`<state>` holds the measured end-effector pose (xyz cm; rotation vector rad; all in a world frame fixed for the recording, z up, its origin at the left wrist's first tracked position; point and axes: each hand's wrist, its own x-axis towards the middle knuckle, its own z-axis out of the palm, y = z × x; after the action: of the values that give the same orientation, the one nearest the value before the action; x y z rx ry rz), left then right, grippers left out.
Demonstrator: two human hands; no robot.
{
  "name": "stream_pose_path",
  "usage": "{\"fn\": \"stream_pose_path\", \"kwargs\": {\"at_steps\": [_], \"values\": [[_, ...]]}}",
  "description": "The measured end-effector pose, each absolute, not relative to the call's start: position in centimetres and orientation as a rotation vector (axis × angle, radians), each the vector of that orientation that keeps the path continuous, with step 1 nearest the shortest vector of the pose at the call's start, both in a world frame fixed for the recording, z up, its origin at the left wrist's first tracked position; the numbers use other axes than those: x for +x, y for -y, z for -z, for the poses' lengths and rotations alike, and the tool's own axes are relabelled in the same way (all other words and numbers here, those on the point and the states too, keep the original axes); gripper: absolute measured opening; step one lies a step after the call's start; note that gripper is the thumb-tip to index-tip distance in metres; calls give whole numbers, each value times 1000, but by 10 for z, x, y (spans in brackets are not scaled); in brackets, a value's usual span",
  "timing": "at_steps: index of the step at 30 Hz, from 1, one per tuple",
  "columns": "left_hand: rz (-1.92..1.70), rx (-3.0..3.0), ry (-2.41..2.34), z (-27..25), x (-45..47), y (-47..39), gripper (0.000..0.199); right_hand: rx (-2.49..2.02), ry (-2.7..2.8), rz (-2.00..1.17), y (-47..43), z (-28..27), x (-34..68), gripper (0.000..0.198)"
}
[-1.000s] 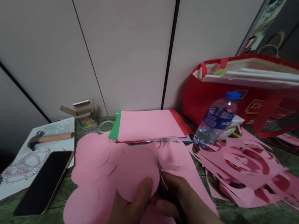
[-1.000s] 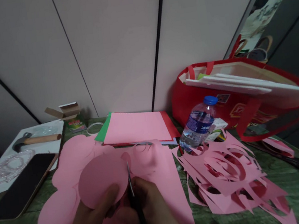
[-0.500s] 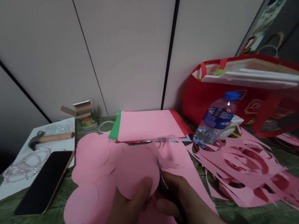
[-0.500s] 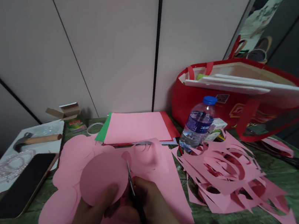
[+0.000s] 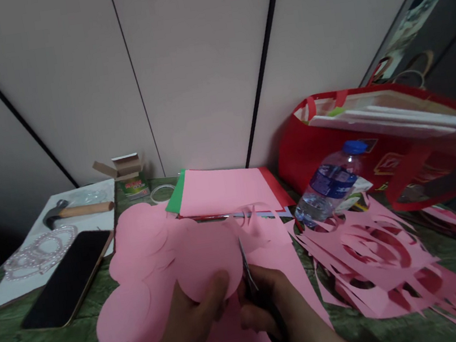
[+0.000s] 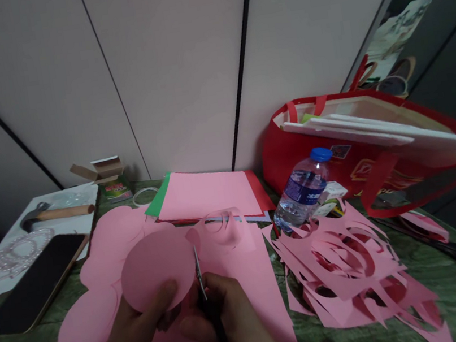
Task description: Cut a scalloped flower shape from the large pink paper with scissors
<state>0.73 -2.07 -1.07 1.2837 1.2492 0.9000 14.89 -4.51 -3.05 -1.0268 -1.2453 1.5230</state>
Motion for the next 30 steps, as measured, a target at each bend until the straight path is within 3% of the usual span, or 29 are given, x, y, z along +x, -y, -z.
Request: {"fn": "stream_pose_path", "kwargs": {"at_steps": [30], "values": [[-1022, 1290, -1227, 22, 3, 16, 46, -1127, 1112, -1595, 48, 31, 146, 35]]}}
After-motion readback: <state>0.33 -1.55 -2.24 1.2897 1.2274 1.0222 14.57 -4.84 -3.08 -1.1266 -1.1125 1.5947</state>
